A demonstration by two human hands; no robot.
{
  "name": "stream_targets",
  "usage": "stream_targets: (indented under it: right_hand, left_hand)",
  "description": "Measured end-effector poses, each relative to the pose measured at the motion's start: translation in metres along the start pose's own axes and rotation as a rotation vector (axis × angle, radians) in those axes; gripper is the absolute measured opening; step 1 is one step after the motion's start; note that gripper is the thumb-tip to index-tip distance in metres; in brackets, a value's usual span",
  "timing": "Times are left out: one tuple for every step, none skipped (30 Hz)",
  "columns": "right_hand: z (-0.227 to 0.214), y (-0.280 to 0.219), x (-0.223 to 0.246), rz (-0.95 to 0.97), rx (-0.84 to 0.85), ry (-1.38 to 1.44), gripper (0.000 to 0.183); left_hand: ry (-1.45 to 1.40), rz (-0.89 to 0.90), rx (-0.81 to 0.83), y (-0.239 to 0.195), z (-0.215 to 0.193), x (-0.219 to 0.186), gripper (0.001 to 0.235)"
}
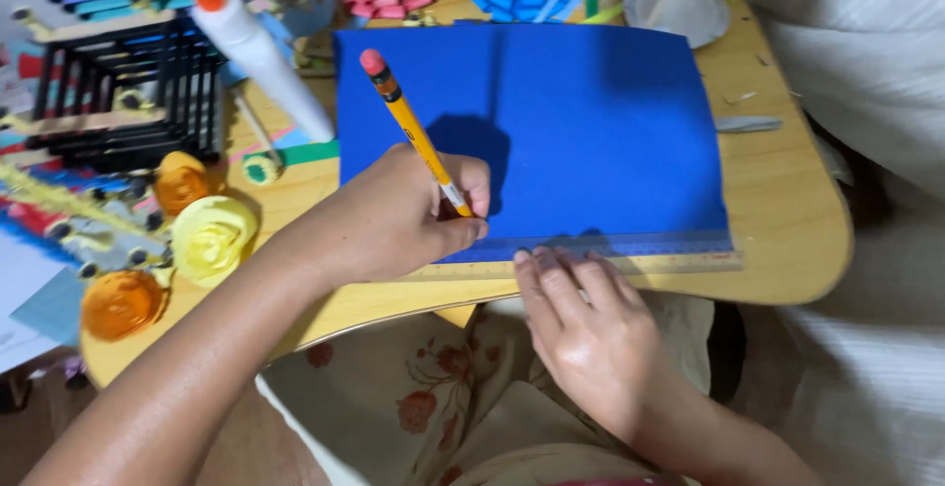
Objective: Measuring, marking, cutting, and folding blue paper to create decorative elements for a craft project.
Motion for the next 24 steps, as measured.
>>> stream_targets:
  right_hand:
    - [0.002,0.0,0.0,0.004,0.033,-0.018,0.029]
    - [0.003,0.001,0.0,0.007,0.066,-0.037,0.034]
    - [0.004,-0.001,0.001,-0.008,0.059,-0.032,0.034]
    - [0.009,-0.002,0.001,-0.006,0.104,-0.052,0.044]
    - [0.013,-0.004,0.001,-0.003,0.149,-0.071,0.053]
    - [0.014,-0.004,0.002,-0.016,0.144,-0.067,0.053]
    - [0.015,-0.005,0.002,-0.007,0.143,-0.074,0.052]
    - [0.016,-0.006,0.002,0.001,0.142,-0.081,0.051]
    - [0.015,-0.006,0.002,-0.006,0.141,-0.08,0.051]
    - [0.015,-0.005,0.002,-0.01,0.147,-0.08,0.049]
    - [0.015,-0.005,0.002,-0.013,0.154,-0.08,0.047]
    - [0.016,-0.005,0.002,-0.019,0.153,-0.079,0.047]
    - [0.015,-0.005,0.002,-0.023,0.132,-0.053,0.045]
    - [0.015,-0.005,0.001,-0.027,0.112,-0.026,0.044]
    - [0.015,-0.005,0.001,-0.03,0.113,-0.026,0.044]
    - [0.016,-0.005,0.001,-0.031,0.109,-0.022,0.043]
    - [0.016,-0.005,0.001,-0.033,0.103,-0.019,0.042]
    - [0.018,-0.005,0.001,-0.036,0.104,-0.02,0.042]
    - [0.018,-0.005,0.001,-0.042,0.098,-0.008,0.041]
    - [0.019,-0.006,0.001,-0.048,0.092,0.005,0.04]
    - [0.019,-0.005,0.001,-0.051,0.093,0.005,0.04]
    - [0.019,-0.005,0.001,-0.047,0.098,-0.016,0.04]
    - [0.018,-0.005,0.001,-0.042,0.105,-0.038,0.041]
    - [0.019,-0.005,0.001,-0.043,0.107,-0.038,0.041]
  left_hand:
    - [0.009,-0.028,-0.001,-0.008,-0.003,0.006,0.011]
    - [0.017,-0.056,-0.002,-0.015,-0.006,0.012,0.01]
    - [0.013,-0.066,-0.015,-0.024,-0.01,0.013,0.01]
    - [0.017,-0.117,-0.015,-0.032,-0.013,0.017,0.009]
    - [0.021,-0.168,-0.014,-0.04,-0.015,0.021,0.009]
    - [0.017,-0.177,-0.024,-0.046,-0.017,0.026,0.009]
    - [0.03,-0.168,-0.045,-0.052,-0.019,0.03,0.009]
    - [0.044,-0.16,-0.066,-0.057,-0.022,0.034,0.01]
    - [0.041,-0.164,-0.071,-0.062,-0.024,0.035,0.01]
    - [0.036,-0.208,-0.073,-0.067,-0.025,0.039,0.01]
    - [0.032,-0.252,-0.073,-0.072,-0.027,0.042,0.009]
    - [0.028,-0.256,-0.077,-0.077,-0.028,0.046,0.009]
    - [0.043,-0.252,-0.093,-0.081,-0.03,0.048,0.008]
    - [0.057,-0.248,-0.108,-0.084,-0.031,0.051,0.007]
    - [0.054,-0.249,-0.109,-0.087,-0.032,0.051,0.007]
    - [0.074,-0.276,-0.109,-0.091,-0.034,0.053,0.007]
    - [0.093,-0.303,-0.111,-0.094,-0.035,0.055,0.006]
    - [0.091,-0.304,-0.112,-0.096,-0.036,0.057,0.006]
    - [0.109,-0.308,-0.107,-0.098,-0.037,0.058,0.007]
    - [0.127,-0.312,-0.102,-0.1,-0.037,0.06,0.008]
    - [0.125,-0.313,-0.103,-0.102,-0.037,0.059,0.008]
    - [0.119,-0.299,-0.114,-0.103,-0.038,0.057,0.008]
    - [0.113,-0.283,-0.122,-0.104,-0.039,0.055,0.01]
    - [0.111,-0.283,-0.121,-0.103,-0.039,0.058,0.01]
Point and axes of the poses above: each hand's wrist, its own y-axis towards the middle knuckle, its own z-axis out of the palm, x = y × z, the point moved 7 cm from there along y, towards the middle knuckle, and after that the axes turned 14 degrees about x, right-handed, at the moved point
